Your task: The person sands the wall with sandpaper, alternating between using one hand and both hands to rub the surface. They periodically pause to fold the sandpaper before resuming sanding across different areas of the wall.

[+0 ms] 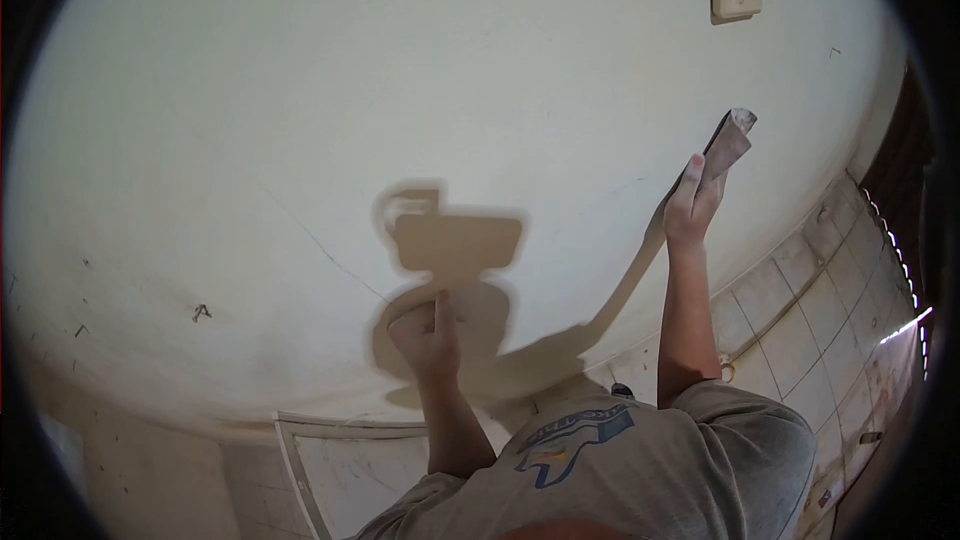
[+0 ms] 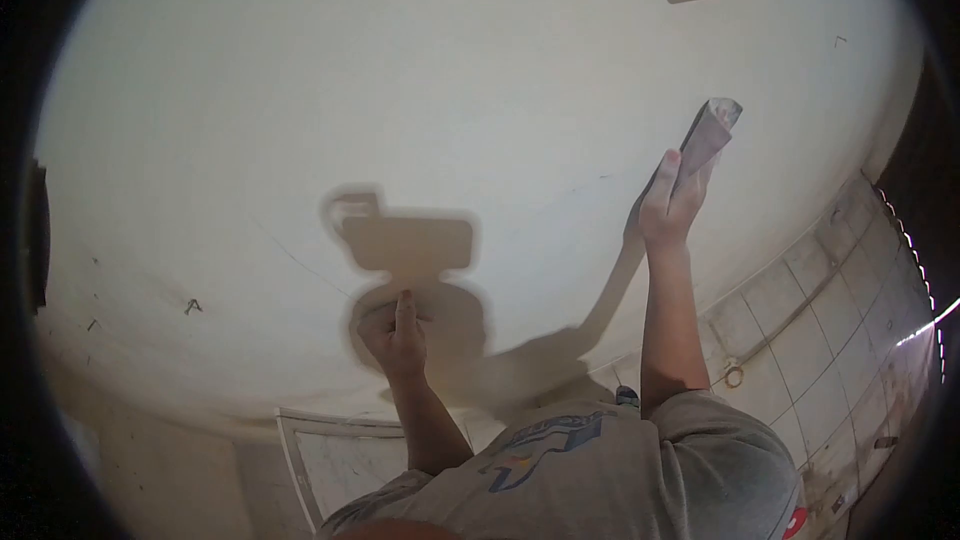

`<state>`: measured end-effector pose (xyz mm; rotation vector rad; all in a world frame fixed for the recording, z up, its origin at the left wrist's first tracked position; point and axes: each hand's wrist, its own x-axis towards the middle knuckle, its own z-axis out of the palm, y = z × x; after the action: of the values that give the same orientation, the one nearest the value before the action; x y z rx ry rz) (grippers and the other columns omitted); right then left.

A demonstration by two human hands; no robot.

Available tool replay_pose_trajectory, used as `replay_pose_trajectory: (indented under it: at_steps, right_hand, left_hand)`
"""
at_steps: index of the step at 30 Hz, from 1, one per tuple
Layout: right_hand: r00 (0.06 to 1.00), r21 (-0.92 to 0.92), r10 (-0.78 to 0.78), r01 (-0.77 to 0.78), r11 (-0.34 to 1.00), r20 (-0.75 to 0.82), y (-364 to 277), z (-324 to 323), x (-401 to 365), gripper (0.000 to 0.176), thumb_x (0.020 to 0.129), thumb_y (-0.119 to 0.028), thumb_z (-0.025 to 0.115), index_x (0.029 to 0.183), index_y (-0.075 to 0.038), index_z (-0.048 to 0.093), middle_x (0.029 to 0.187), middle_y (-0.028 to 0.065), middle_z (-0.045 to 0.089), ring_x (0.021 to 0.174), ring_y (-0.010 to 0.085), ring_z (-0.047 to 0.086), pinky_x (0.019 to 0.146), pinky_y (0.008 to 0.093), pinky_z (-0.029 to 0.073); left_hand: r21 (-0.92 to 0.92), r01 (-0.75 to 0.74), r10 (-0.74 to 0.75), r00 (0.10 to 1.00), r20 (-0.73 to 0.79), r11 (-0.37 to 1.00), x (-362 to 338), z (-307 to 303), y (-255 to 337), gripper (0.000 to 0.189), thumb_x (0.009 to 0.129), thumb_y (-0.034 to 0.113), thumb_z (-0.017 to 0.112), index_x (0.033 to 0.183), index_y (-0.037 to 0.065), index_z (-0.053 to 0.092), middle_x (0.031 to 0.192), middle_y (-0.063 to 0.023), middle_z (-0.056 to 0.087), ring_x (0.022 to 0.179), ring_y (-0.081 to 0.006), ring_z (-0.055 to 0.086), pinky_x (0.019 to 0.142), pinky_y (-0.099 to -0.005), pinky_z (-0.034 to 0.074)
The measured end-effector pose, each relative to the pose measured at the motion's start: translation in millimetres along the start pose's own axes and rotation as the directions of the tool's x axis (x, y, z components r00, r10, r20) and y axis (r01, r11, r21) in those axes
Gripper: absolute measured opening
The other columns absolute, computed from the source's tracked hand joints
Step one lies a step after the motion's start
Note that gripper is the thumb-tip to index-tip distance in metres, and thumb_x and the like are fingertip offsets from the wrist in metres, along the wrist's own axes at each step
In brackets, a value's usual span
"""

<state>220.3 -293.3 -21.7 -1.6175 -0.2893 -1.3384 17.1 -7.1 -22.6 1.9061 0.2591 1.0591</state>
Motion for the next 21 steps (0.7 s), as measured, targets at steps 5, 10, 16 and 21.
replay_pose_trajectory:
  at_steps: [5, 10, 16, 21]
  right_hand:
    - [0.998, 0.350, 0.029, -0.007, 0.937, -0.058, -35.4, 23.0, -13.2, 0.052, 0.102, -0.009, 0.039, 0.150, 0.013, 0.039, 0.162, 0.0300, 0.032, 0.154, 0.0447, 0.022, 0.125, 0.0483, 0.016]
    - [0.947, 0.079, -0.231, 0.219, 0.973, 0.221, -25.7, 4.6, -57.1, 0.061, 0.085, -0.001, 0.052, 0.145, 0.011, 0.049, 0.157, 0.0302, 0.041, 0.152, 0.0471, 0.029, 0.124, 0.0577, 0.018]
    - [0.980, 0.204, 0.198, -0.192, 0.960, -0.009, 6.7, -5.6, -20.8, 0.054, 0.100, -0.002, 0.041, 0.152, 0.011, 0.036, 0.161, 0.0290, 0.034, 0.154, 0.0411, 0.025, 0.126, 0.0455, 0.018]
    - [0.998, 0.359, 0.061, -0.060, 0.931, 0.009, -33.1, 5.9, -13.1, 0.054, 0.100, -0.003, 0.042, 0.152, 0.011, 0.038, 0.160, 0.0291, 0.036, 0.153, 0.0437, 0.028, 0.125, 0.0480, 0.020]
  left_hand:
    - [-0.023, 0.146, -0.145, 0.988, 0.044, 0.989, -2.1, -5.3, 6.3, 0.034, 0.096, 0.012, 0.065, 0.068, -0.006, 0.073, 0.055, -0.0083, 0.065, 0.049, -0.0154, 0.057, 0.054, -0.0332, 0.046]
    - [-0.010, 0.188, -0.187, 0.981, 0.055, 0.982, 1.2, -4.3, 10.7, 0.034, 0.094, 0.008, 0.062, 0.064, -0.005, 0.072, 0.049, -0.0066, 0.057, 0.047, -0.0164, 0.053, 0.054, -0.0326, 0.043]
    - [0.028, 0.180, -0.181, 0.983, 0.036, 0.983, 0.8, -3.4, 8.0, 0.036, 0.093, 0.008, 0.060, 0.061, -0.004, 0.069, 0.045, -0.0051, 0.051, 0.045, -0.0160, 0.049, 0.052, -0.0334, 0.040]
    - [-0.065, 0.230, -0.224, 0.971, 0.087, 0.971, 3.5, -5.0, 10.8, 0.046, 0.099, 0.020, 0.062, 0.061, -0.006, 0.067, 0.039, -0.0005, 0.042, 0.030, -0.0091, 0.035, 0.034, -0.0267, 0.022]
